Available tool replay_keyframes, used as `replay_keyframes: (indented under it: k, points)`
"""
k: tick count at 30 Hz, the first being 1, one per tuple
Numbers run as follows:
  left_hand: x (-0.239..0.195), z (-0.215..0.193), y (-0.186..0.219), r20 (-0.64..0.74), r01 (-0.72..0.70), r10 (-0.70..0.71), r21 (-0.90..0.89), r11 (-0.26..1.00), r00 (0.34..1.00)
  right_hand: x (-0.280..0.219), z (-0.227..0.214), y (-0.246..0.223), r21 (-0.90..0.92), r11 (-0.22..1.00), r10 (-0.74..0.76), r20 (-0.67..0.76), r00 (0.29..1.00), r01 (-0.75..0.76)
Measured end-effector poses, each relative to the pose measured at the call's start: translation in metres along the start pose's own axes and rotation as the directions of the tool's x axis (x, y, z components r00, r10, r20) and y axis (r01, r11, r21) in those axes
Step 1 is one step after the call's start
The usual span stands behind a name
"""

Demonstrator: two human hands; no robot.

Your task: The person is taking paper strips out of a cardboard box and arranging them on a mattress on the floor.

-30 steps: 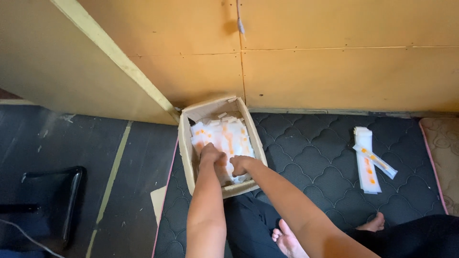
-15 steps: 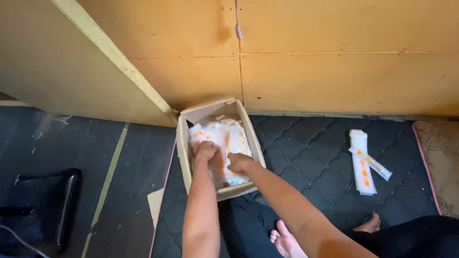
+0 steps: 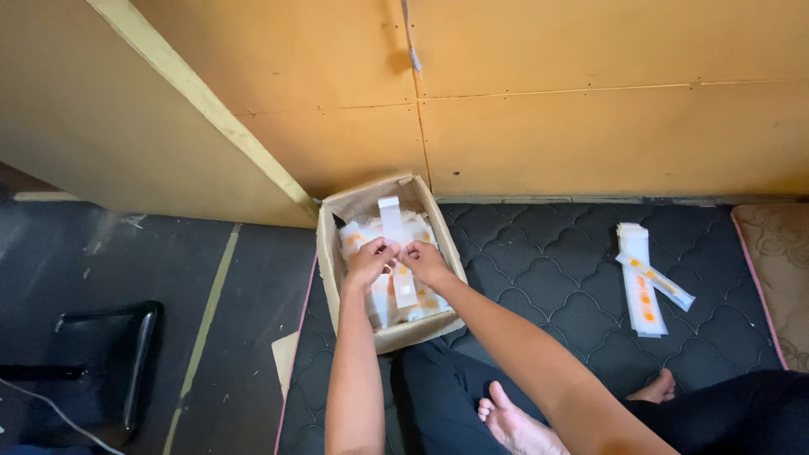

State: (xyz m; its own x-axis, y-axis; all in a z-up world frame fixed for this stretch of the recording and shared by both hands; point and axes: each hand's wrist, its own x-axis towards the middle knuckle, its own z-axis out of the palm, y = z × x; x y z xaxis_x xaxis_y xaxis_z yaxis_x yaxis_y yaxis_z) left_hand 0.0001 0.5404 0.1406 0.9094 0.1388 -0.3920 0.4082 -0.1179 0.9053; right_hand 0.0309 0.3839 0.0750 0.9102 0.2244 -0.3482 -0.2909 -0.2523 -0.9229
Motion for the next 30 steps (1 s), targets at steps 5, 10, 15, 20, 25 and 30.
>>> replay_keyframes:
  k: [5, 10, 15, 20, 25, 30]
  points:
    - [-0.016, 0.022, 0.017, -0.08, -0.06, 0.056, -0.048, 0.997, 0.995, -0.021, -0.009, -0.016, 0.123, 0.992, -0.016, 0.051, 0.999, 0.01]
    - [-0.079, 0.057, 0.08, -0.112, -0.054, 0.04, -0.128, 0.99, 0.993, -0.07, -0.044, -0.049, 0.237, 0.972, -0.035, 0.128, 0.991, 0.004]
    - [-0.08, 0.104, 0.074, 0.025, -0.207, 0.212, -0.114, 0.972, 0.977, -0.12, -0.095, -0.05, 0.361, 0.929, -0.083, -0.004, 0.997, 0.079]
    - [-0.102, 0.19, 0.085, 0.083, -0.126, 0.142, -0.173, 0.977, 0.986, -0.185, -0.17, -0.032, 0.302, 0.952, 0.006, -0.176, 0.984, 0.048]
    - [-0.141, 0.28, 0.118, 0.209, -0.261, 0.276, -0.098, 0.96, 0.938, -0.237, -0.233, 0.0, 0.366, 0.93, 0.147, -0.333, 0.932, -0.016]
    - [-0.154, 0.355, 0.125, 0.305, -0.218, 0.257, -0.156, 0.963, 0.917, -0.281, -0.282, 0.018, 0.492, 0.87, 0.217, -0.373, 0.902, -0.006]
